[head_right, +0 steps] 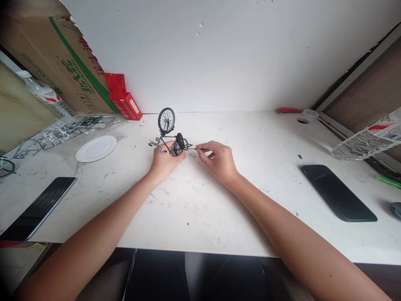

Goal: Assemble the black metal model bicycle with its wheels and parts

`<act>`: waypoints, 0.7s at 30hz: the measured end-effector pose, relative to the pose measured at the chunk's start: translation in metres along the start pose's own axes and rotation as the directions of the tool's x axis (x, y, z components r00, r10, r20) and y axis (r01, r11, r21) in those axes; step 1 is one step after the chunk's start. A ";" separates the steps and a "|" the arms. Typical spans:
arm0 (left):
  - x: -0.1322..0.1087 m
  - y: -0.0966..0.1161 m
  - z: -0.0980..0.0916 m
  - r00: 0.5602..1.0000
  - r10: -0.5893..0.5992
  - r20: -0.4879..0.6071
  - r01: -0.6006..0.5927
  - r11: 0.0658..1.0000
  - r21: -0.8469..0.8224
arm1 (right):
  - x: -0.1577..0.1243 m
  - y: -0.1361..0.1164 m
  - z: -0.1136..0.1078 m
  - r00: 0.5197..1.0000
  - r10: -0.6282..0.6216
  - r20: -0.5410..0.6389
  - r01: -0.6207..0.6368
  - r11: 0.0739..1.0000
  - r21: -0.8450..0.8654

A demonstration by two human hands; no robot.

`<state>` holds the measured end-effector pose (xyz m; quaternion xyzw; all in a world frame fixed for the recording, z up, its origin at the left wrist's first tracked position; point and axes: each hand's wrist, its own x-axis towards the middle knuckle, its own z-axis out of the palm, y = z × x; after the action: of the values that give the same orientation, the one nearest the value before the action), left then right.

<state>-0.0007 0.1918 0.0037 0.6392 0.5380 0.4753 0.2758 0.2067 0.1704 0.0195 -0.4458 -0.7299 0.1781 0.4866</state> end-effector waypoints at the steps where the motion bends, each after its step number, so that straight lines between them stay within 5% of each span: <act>1: 0.000 0.000 0.000 1.000 0.005 0.002 -0.005 1.000 -0.002 | 0.000 -0.001 0.000 1.000 -0.017 0.001 0.017 1.000 -0.008; 8: -0.001 -0.001 -0.001 1.000 0.006 0.002 -0.006 1.000 0.018 | 0.002 0.002 -0.003 0.996 -0.062 0.066 0.067 0.996 -0.064; 21: -0.004 0.004 -0.001 0.999 0.040 0.010 -0.041 0.995 0.086 | 0.006 -0.006 -0.016 0.950 0.099 0.296 -0.057 0.987 -0.148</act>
<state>0.0001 0.1870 0.0060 0.6635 0.5437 0.4543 0.2404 0.2167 0.1698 0.0341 -0.4741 -0.7881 0.2127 0.3298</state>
